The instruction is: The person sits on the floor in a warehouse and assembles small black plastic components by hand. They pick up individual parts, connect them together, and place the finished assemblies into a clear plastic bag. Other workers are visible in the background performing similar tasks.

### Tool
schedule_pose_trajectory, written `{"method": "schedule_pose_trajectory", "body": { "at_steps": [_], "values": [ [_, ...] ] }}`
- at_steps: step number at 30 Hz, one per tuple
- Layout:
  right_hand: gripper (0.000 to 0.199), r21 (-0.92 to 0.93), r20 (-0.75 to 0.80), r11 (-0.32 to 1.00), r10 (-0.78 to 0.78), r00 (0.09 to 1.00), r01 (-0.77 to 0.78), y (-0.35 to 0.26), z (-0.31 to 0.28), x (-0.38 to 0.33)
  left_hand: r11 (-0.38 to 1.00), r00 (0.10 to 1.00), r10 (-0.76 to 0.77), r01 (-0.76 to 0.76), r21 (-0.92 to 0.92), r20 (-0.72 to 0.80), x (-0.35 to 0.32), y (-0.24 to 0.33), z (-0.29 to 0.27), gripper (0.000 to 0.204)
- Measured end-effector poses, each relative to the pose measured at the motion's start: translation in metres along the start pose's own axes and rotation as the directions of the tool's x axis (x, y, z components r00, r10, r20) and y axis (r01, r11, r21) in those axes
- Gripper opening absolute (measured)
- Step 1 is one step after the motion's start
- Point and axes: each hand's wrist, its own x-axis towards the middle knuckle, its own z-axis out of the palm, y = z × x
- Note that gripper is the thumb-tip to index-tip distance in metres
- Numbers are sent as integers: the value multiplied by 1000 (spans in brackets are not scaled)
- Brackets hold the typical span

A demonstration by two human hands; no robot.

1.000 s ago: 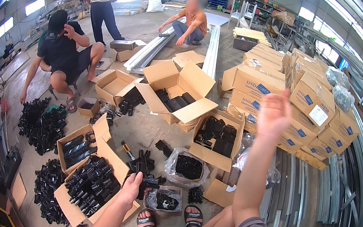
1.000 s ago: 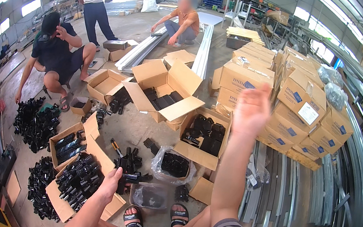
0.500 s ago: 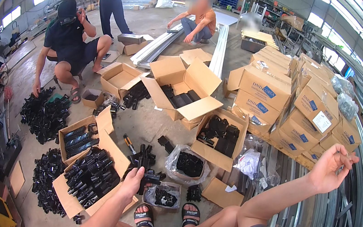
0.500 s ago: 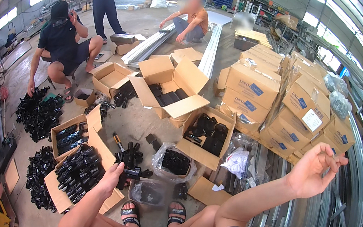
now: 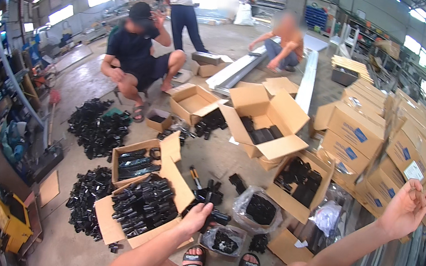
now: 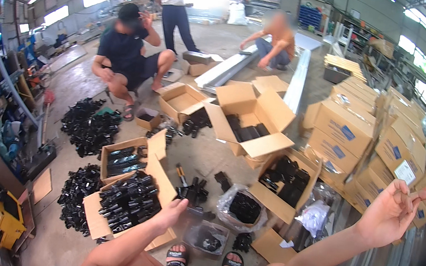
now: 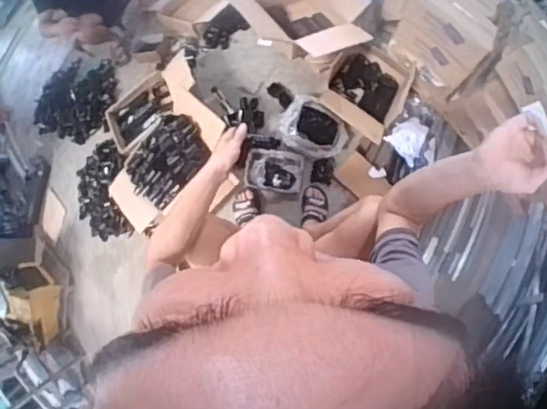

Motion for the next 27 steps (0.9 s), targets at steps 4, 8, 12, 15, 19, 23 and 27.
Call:
{"method": "schedule_pose_trajectory", "body": {
  "at_steps": [4, 8, 12, 15, 19, 23, 27],
  "values": [
    [45, -117, -186, 980, 137, 973, -160, 49, 4, -14, 996, 999, -31, 34, -78, 32, -5, 4, -3, 42],
    [45, -261, -325, 870, 328, 887, -418, 103, 9, -38, 993, 997, -69, 71, -97, 23, 0, -4, -9, 42],
    [47, -282, -424, 767, 439, 792, -576, 126, 14, -51, 992, 994, -98, 101, -73, 40, -3, 6, -4, 42],
    [47, -297, -411, 749, 459, 787, -592, 131, 14, -55, 990, 994, -99, 102, -96, 35, -2, 4, -5, 42],
    [47, -300, -417, 746, 457, 785, -594, 132, 18, -56, 990, 997, -68, 72, -118, 42, 7, -10, -10, 41],
    [47, -295, -401, 756, 457, 794, -584, 126, 17, -55, 990, 998, -57, 61, -124, 42, 8, -12, -10, 41],
    [47, -315, -390, 743, 466, 794, -591, 125, 23, -57, 991, 998, -53, 57, -118, 34, 3, -5, -8, 42]
  ]
}}
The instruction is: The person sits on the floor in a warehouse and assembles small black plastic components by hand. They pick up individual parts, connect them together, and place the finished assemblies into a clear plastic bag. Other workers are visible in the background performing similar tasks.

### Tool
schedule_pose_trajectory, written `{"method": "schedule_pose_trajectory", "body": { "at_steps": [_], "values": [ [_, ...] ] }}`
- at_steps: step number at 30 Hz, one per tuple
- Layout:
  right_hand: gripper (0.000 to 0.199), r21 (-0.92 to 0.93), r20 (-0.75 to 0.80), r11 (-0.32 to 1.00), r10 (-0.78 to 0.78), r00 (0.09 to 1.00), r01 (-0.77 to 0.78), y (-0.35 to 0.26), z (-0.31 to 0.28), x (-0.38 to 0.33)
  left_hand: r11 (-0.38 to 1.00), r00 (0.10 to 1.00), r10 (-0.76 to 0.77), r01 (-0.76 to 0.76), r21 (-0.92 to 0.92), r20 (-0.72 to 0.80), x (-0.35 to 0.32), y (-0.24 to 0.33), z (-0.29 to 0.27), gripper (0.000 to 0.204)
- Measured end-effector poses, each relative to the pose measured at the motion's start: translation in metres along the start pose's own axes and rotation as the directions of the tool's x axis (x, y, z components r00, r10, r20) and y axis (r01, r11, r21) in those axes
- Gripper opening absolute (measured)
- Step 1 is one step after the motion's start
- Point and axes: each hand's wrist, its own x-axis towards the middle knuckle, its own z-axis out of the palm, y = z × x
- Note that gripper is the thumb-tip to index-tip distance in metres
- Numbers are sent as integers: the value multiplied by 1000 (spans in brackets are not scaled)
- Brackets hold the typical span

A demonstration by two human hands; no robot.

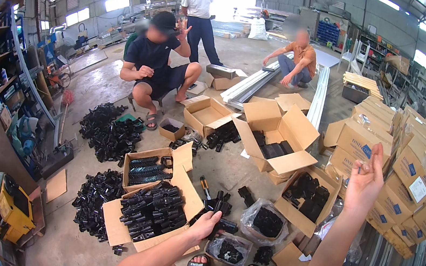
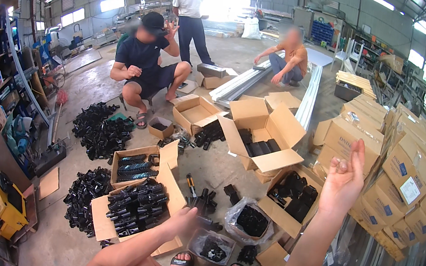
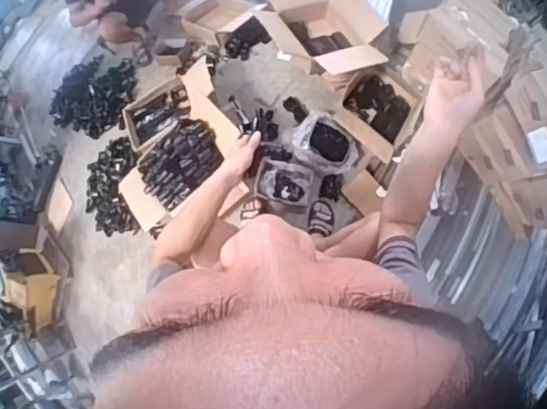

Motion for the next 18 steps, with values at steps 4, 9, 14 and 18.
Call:
{"method": "schedule_pose_trajectory", "body": {
  "at_steps": [4, 9, 14, 18],
  "values": [
    [50, -154, 136, 988, 49, 990, -28, 11, 18, -19, 998, 1000, -26, 27, 63, -17, -8, 11, 6, 42],
    [63, -584, 625, 715, 698, 349, -384, 38, 60, -77, 996, 1000, -3, 5, 93, -22, 6, -2, 2, 42],
    [62, -643, 691, 665, 718, 86, -379, 50, 95, -110, 968, 970, 225, -233, 91, 90, 48, -42, -6, 37],
    [67, -520, 673, 736, 665, 324, -433, 54, 78, -100, 996, 999, 37, -36, 78, -17, 8, -3, 5, 38]
  ]
}}
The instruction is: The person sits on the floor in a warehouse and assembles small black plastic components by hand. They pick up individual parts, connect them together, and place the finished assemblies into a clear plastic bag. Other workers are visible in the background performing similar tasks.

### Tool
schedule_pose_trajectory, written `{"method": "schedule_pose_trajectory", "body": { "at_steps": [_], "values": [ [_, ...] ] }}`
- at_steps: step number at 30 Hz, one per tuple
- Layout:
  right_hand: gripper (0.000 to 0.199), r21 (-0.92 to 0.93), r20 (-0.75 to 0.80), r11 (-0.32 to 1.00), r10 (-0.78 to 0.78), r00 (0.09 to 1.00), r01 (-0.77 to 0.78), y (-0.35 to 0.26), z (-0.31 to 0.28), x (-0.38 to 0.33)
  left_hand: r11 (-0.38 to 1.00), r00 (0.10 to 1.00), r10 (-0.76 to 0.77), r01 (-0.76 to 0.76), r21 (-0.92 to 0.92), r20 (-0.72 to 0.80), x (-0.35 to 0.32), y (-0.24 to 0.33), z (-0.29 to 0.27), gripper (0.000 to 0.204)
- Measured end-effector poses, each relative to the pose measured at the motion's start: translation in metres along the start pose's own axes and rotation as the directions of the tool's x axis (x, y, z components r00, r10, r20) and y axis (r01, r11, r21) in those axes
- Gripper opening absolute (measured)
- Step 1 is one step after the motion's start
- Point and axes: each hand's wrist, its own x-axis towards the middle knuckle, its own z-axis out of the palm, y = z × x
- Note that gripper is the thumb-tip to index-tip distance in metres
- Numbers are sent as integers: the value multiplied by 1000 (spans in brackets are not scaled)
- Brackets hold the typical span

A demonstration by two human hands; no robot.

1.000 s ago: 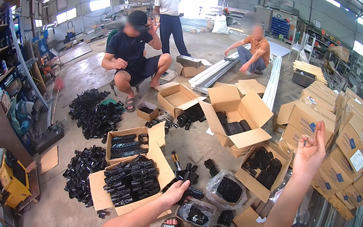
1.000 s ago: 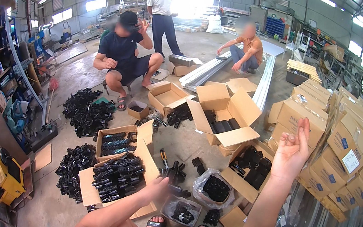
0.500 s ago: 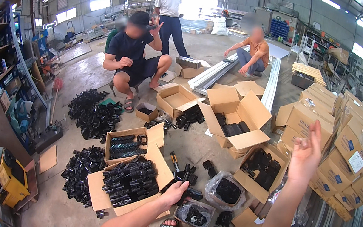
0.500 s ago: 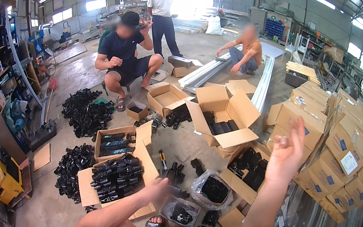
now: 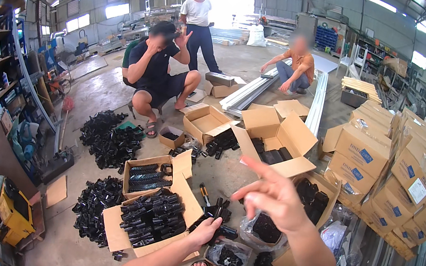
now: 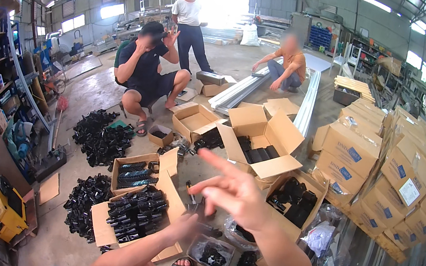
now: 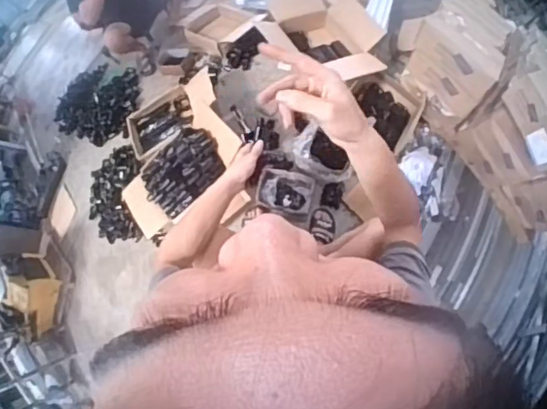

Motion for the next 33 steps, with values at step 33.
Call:
{"method": "schedule_pose_trajectory", "body": {
  "at_steps": [33],
  "values": [
    [25, 340, -802, 928, 200, 563, 155, 126, -109, -86, 998, 999, -34, 35, -53, 19, -7, 2, -4, 42]
  ]
}}
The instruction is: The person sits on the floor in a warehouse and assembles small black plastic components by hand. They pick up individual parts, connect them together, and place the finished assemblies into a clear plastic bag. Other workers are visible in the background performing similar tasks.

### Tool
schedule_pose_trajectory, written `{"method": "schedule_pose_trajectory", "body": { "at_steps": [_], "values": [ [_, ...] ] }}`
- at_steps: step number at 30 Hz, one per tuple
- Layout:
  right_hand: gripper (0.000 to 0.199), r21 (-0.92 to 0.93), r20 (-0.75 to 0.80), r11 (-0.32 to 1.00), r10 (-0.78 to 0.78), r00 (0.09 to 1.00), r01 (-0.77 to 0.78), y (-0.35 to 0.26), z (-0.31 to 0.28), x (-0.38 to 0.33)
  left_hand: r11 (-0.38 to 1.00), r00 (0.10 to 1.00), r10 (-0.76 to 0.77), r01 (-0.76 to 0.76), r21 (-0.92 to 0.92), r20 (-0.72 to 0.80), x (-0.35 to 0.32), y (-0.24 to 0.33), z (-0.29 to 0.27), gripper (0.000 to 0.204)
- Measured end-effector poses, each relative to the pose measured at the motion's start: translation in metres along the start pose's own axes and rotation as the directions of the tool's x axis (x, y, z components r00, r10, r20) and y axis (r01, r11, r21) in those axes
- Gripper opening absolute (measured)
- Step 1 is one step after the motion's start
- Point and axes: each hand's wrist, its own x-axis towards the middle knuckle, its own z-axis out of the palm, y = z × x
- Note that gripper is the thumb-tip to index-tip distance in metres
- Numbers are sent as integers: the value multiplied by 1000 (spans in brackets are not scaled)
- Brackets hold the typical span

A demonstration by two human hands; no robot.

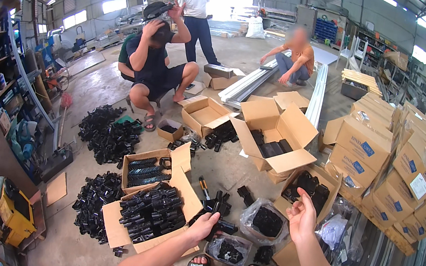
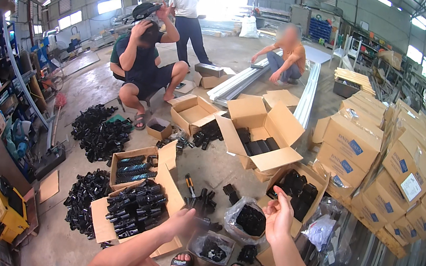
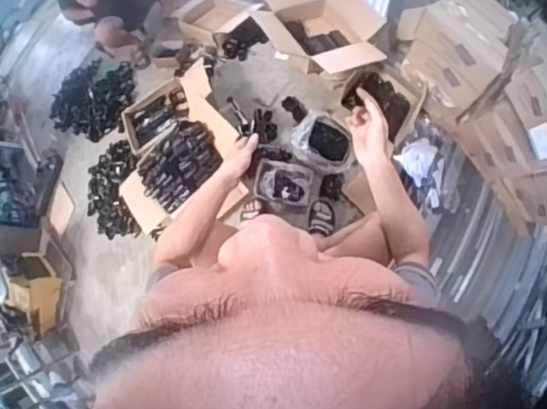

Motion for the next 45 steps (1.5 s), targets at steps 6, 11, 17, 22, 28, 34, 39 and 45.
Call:
{"method": "schedule_pose_trajectory", "body": {
  "at_steps": [6, 11, 17, 22, 28, 34, 39, 45],
  "values": [
    [29, 33, -38, 999, -3, 999, 5, -2, 5, -1, 1000, 1000, -17, 17, 4, -10, 0, 1, -2, 42],
    [19, 54, -171, 993, -95, 981, 105, 7, -24, 35, 999, 1000, -6, 7, 34, -25, -7, 8, 4, 41],
    [17, 2, -183, 995, -95, 978, 97, 10, -39, 48, 1000, 1000, 15, -14, 25, -27, -12, 11, 6, 41],
    [16, -6, -157, 995, -95, 983, 95, 10, -35, 43, 1000, 1000, -9, 9, 4, -17, -4, 6, 2, 42],
    [17, -19, -138, 996, -94, 986, 92, 11, -31, 39, 1000, 1000, -1, 2, 23, -13, -5, 5, 2, 43],
    [18, -22, -141, 996, -91, 986, 88, 15, -35, 42, 999, 1000, -24, 24, 27, 6, 3, 0, -2, 43],
    [19, -28, -160, 995, -100, 982, 97, 15, -36, 43, 999, 996, 13, -8, 49, -93, -20, 19, 9, 41],
    [21, -35, -175, 996, -92, 980, 87, 9, -35, 37, 997, 991, 34, -25, 71, -128, -20, 19, 10, 42]
  ]
}}
